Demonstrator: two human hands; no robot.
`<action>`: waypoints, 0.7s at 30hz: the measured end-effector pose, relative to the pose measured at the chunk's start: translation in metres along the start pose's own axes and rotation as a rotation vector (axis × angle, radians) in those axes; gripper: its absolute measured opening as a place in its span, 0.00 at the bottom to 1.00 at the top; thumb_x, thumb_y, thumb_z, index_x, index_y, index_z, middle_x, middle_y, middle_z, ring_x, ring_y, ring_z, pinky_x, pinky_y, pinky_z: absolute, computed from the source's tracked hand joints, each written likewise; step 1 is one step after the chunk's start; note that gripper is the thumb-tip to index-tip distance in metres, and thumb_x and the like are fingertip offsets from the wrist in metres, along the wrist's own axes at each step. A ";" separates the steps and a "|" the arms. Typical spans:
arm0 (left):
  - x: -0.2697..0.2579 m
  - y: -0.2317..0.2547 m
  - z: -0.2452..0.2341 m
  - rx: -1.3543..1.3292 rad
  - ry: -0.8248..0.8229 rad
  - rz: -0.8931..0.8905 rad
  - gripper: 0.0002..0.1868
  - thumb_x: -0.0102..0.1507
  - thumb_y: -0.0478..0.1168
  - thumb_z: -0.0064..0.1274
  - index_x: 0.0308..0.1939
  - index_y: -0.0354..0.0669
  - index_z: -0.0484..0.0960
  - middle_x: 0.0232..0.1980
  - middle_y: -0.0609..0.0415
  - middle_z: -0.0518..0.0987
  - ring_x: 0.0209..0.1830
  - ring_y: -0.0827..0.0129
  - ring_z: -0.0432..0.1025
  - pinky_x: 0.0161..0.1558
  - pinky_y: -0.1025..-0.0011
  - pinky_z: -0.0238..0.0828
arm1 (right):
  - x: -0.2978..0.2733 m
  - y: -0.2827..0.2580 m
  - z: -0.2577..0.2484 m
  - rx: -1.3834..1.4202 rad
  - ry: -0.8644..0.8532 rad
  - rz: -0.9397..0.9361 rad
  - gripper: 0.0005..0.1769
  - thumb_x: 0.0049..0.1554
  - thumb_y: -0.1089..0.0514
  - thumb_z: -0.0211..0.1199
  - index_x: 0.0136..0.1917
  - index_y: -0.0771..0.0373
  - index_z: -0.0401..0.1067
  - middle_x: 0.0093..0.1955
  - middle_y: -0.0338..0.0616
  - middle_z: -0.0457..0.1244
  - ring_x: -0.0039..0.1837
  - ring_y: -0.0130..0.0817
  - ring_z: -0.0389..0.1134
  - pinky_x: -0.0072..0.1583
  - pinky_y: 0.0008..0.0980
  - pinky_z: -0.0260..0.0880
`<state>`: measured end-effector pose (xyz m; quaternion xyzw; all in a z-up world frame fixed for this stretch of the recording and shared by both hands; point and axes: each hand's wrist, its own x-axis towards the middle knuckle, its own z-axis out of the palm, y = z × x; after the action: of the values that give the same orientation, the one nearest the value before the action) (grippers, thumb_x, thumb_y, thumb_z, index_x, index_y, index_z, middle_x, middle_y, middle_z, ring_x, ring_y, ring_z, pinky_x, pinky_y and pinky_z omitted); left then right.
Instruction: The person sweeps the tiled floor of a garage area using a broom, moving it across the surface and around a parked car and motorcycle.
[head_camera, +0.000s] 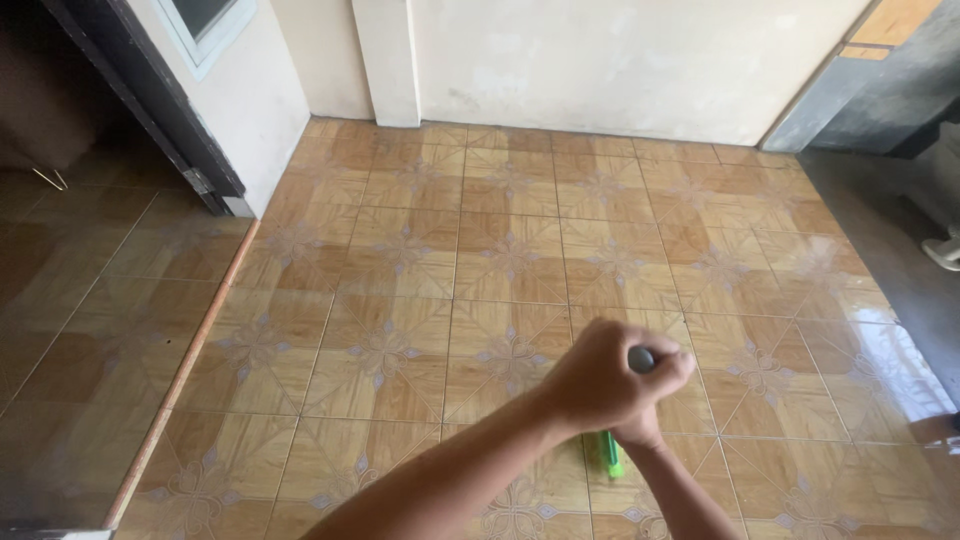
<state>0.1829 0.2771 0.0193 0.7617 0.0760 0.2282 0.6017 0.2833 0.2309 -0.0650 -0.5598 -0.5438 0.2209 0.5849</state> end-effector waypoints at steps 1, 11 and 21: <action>0.005 0.009 -0.006 0.026 0.011 0.044 0.18 0.66 0.41 0.48 0.21 0.45 0.74 0.15 0.63 0.67 0.11 0.80 0.55 0.15 0.79 0.52 | -0.001 0.019 -0.003 -0.081 0.005 -0.017 0.17 0.58 0.58 0.58 0.28 0.61 0.63 0.26 0.41 0.55 0.27 0.26 0.49 0.31 0.27 0.49; 0.038 0.056 -0.041 0.421 0.049 0.130 0.23 0.65 0.42 0.43 0.13 0.49 0.67 0.10 0.65 0.60 0.07 0.81 0.47 0.09 0.76 0.42 | 0.034 0.157 0.091 -0.362 -0.082 -0.076 0.18 0.65 0.52 0.57 0.38 0.65 0.61 0.36 0.47 0.54 0.38 0.35 0.52 0.40 0.38 0.56; 0.035 -0.019 -0.038 0.521 -0.001 0.113 0.23 0.68 0.45 0.41 0.16 0.48 0.67 0.11 0.65 0.59 0.07 0.82 0.49 0.10 0.78 0.45 | 0.031 0.262 0.104 -0.124 -0.271 0.236 0.18 0.67 0.49 0.55 0.51 0.69 0.66 0.48 0.53 0.56 0.50 0.40 0.56 0.49 0.40 0.59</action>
<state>0.2006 0.3295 0.0164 0.8941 0.0894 0.2336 0.3715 0.2928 0.3728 -0.3101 -0.6198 -0.5608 0.3274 0.4407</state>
